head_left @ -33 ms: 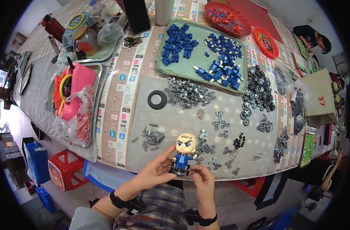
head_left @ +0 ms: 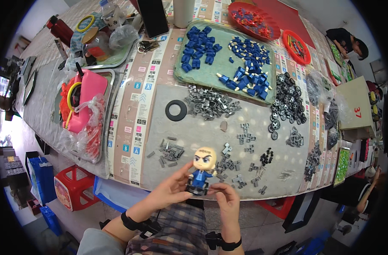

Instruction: The person assembles a toy figure by hand, joining small grey plastic pieces together and attaching them to the figurine. They pick up and sort through various components, occasionally handing items to another person before continuing to connect the pieces.

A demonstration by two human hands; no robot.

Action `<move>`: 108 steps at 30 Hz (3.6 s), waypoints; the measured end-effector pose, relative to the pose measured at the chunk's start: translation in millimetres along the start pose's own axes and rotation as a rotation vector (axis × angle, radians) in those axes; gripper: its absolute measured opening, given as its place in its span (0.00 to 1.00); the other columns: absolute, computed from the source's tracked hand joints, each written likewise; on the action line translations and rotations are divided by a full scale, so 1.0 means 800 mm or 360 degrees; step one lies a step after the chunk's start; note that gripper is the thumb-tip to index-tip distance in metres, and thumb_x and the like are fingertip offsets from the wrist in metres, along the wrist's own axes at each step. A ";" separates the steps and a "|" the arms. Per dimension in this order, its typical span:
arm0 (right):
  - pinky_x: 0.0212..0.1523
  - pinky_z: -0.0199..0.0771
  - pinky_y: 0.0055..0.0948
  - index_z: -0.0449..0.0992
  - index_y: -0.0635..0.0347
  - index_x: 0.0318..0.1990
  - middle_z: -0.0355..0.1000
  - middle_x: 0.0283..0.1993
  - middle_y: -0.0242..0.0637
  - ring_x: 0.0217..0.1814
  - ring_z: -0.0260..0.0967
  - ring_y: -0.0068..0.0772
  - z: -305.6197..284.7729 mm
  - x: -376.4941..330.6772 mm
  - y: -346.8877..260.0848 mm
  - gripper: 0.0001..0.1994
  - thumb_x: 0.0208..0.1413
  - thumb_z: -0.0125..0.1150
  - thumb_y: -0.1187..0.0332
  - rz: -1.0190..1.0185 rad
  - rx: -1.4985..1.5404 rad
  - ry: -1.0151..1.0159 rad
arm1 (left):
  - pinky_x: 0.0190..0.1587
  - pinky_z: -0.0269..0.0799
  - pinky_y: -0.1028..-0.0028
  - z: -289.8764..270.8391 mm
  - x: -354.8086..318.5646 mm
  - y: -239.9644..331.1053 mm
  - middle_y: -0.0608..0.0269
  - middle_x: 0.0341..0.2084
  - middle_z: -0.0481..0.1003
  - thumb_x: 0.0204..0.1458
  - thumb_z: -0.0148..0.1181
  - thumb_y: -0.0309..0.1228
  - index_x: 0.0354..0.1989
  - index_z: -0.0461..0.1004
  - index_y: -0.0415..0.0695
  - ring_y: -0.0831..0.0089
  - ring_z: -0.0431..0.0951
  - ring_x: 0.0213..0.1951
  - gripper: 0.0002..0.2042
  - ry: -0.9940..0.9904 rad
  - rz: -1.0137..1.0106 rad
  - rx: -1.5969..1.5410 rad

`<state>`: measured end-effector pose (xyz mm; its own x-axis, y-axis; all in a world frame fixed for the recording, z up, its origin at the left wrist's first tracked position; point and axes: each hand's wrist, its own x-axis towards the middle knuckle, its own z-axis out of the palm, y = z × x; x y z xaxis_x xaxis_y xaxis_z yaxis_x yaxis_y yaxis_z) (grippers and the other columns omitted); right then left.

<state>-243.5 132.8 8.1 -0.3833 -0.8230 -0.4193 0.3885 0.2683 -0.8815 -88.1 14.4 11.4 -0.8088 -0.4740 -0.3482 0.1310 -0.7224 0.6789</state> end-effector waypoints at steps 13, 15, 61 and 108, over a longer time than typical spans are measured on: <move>0.34 0.66 0.24 0.73 0.62 0.38 0.69 0.31 0.37 0.32 0.68 0.30 0.073 0.061 -0.003 0.09 0.46 0.56 0.74 -0.0481 -0.1070 -0.0084 | 0.51 0.62 0.76 -0.131 0.006 0.080 0.63 0.45 0.62 0.44 0.54 0.18 0.62 0.42 0.40 0.73 0.65 0.49 0.37 0.0970 0.0679 0.0709; 0.31 0.66 0.27 0.73 0.60 0.37 0.68 0.30 0.36 0.31 0.67 0.35 0.089 0.080 0.003 0.10 0.45 0.58 0.73 -0.0575 -0.1110 -0.0057 | 0.49 0.63 0.78 -0.138 0.014 0.071 0.63 0.45 0.62 0.45 0.54 0.18 0.63 0.44 0.43 0.75 0.66 0.46 0.36 0.0890 0.0586 0.0734; 0.27 0.66 0.19 0.73 0.64 0.31 0.69 0.27 0.36 0.26 0.67 0.25 0.111 0.105 0.018 0.03 0.47 0.56 0.77 -0.0468 -0.0983 0.0025 | 0.45 0.64 0.73 -0.136 0.019 0.086 0.56 0.44 0.63 0.47 0.56 0.26 0.60 0.49 0.38 0.73 0.66 0.44 0.31 0.0997 0.0292 0.0784; 0.34 0.67 0.19 0.72 0.64 0.42 0.68 0.30 0.33 0.31 0.65 0.20 0.108 0.087 0.004 0.14 0.44 0.56 0.80 -0.0317 -0.0503 0.0114 | 0.52 0.62 0.70 -0.124 0.003 0.074 0.53 0.50 0.63 0.40 0.63 0.21 0.60 0.46 0.35 0.67 0.66 0.51 0.39 0.0600 0.0624 0.0835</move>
<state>-196.3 33.1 -5.4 -0.4869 -0.8406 -0.2375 0.0272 0.2572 -0.9660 -25.6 -79.6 -13.5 -0.4959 -0.8551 -0.1514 0.0021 -0.1755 0.9845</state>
